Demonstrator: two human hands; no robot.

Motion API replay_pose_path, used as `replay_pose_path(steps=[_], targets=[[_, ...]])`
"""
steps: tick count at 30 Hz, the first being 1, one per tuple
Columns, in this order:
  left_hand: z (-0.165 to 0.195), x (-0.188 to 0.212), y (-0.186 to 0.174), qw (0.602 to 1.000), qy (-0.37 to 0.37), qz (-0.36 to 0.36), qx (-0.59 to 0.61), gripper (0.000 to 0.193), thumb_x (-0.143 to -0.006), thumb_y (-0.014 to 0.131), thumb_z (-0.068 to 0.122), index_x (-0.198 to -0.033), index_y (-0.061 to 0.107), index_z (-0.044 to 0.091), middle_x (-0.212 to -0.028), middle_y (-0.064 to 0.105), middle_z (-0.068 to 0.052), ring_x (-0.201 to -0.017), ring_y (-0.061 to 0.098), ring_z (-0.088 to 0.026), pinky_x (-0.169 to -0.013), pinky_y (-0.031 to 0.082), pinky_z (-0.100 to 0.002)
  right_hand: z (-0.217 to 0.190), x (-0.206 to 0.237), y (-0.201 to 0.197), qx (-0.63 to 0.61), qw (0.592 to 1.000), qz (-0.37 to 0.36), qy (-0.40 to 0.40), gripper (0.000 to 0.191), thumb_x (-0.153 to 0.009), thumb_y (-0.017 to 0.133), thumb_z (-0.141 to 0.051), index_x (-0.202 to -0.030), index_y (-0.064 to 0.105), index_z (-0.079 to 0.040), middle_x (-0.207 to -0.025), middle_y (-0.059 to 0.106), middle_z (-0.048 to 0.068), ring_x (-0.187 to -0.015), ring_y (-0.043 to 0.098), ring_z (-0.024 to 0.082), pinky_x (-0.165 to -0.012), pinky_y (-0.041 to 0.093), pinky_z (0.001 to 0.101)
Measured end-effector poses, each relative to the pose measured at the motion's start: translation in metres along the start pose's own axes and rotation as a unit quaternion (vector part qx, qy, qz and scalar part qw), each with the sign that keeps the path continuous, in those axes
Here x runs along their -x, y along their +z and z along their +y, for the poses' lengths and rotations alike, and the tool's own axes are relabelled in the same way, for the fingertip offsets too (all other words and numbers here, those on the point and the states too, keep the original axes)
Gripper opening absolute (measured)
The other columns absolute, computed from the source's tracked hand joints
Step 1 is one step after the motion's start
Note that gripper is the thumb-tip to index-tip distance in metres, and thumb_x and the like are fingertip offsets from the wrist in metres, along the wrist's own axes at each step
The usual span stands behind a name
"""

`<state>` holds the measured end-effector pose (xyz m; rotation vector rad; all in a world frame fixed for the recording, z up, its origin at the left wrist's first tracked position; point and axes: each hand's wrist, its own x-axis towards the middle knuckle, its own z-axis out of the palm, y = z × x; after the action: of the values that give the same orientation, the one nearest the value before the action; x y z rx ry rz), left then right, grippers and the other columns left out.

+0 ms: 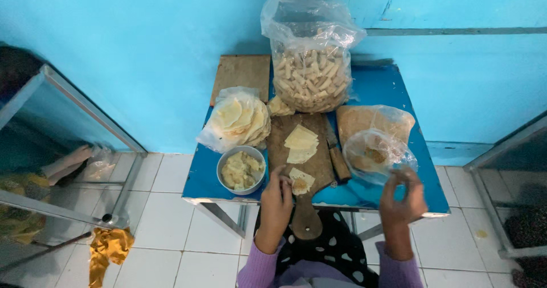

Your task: The person sits on the floor and assembles stuffed snacks: they spoon filling from a bowl onto thin dough wrappers, fold the wrappers over the filling, and place the folded pieces on a growing stack. They repeat this cycle for one wrapper at a time.

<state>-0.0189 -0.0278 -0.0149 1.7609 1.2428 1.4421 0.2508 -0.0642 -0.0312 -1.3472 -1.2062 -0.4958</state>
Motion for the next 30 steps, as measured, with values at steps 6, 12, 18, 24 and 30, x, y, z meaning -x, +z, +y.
replay_pose_path(steps=[6, 12, 18, 24, 30], targets=[[0.004, 0.002, 0.005, 1.0, 0.011, -0.013, -0.018, 0.028, -0.092, 0.059, -0.003, -0.119, 0.059, -0.005, -0.09, 0.069, -0.02, -0.082, 0.07, -0.037, -0.069, 0.054, -0.042, 0.014, -0.024, -0.012, 0.073, 0.993, -0.042, 0.088, 0.043, -0.095, 0.07, 0.007, -0.138, 0.062, 0.003, -0.103, 0.072, 0.015, -0.086, 0.07, 0.025, -0.079, 0.057, 0.0361], [0.009, 0.0, 0.004, 0.999, 0.027, -0.014, -0.037, 0.023, -0.09, 0.061, -0.004, -0.112, 0.065, -0.003, -0.094, 0.066, -0.021, -0.086, 0.069, -0.038, -0.072, 0.054, -0.042, -0.031, -0.007, 0.028, 0.06, 0.993, -0.09, -0.047, 0.04, -0.089, 0.08, -0.007, -0.125, 0.064, 0.002, -0.124, 0.065, 0.024, -0.117, 0.059, 0.041, -0.104, 0.048, 0.049], [0.012, -0.001, 0.001, 0.994, 0.066, -0.023, -0.083, 0.017, -0.089, 0.062, -0.002, -0.106, 0.065, -0.002, -0.1, 0.066, -0.021, -0.096, 0.063, -0.042, -0.08, 0.05, -0.047, -0.082, 0.016, 0.064, -0.09, 0.958, -0.273, -0.002, 0.046, -0.077, 0.083, -0.012, -0.121, 0.069, -0.007, -0.098, 0.073, 0.013, -0.1, 0.065, 0.034, -0.091, 0.049, 0.0455], [0.009, -0.001, -0.001, 0.992, 0.087, -0.03, -0.084, 0.017, -0.087, 0.062, -0.004, -0.103, 0.067, 0.0, -0.099, 0.066, -0.018, -0.096, 0.063, -0.039, -0.081, 0.05, -0.046, -0.082, 0.014, 0.073, -0.159, 0.94, -0.302, 0.034, 0.053, -0.078, 0.078, -0.003, -0.129, 0.066, -0.007, -0.087, 0.072, 0.009, -0.089, 0.068, 0.028, -0.082, 0.053, 0.0413], [0.006, -0.001, 0.001, 0.991, 0.093, -0.032, -0.095, 0.016, -0.085, 0.064, -0.004, -0.099, 0.07, 0.0, -0.1, 0.066, -0.017, -0.095, 0.063, -0.038, -0.081, 0.051, -0.045, -0.079, 0.017, 0.081, -0.203, 0.906, -0.343, 0.144, 0.054, -0.083, 0.075, 0.0, -0.134, 0.062, -0.007, -0.084, 0.07, 0.007, -0.07, 0.069, 0.018, -0.061, 0.054, 0.0315]])
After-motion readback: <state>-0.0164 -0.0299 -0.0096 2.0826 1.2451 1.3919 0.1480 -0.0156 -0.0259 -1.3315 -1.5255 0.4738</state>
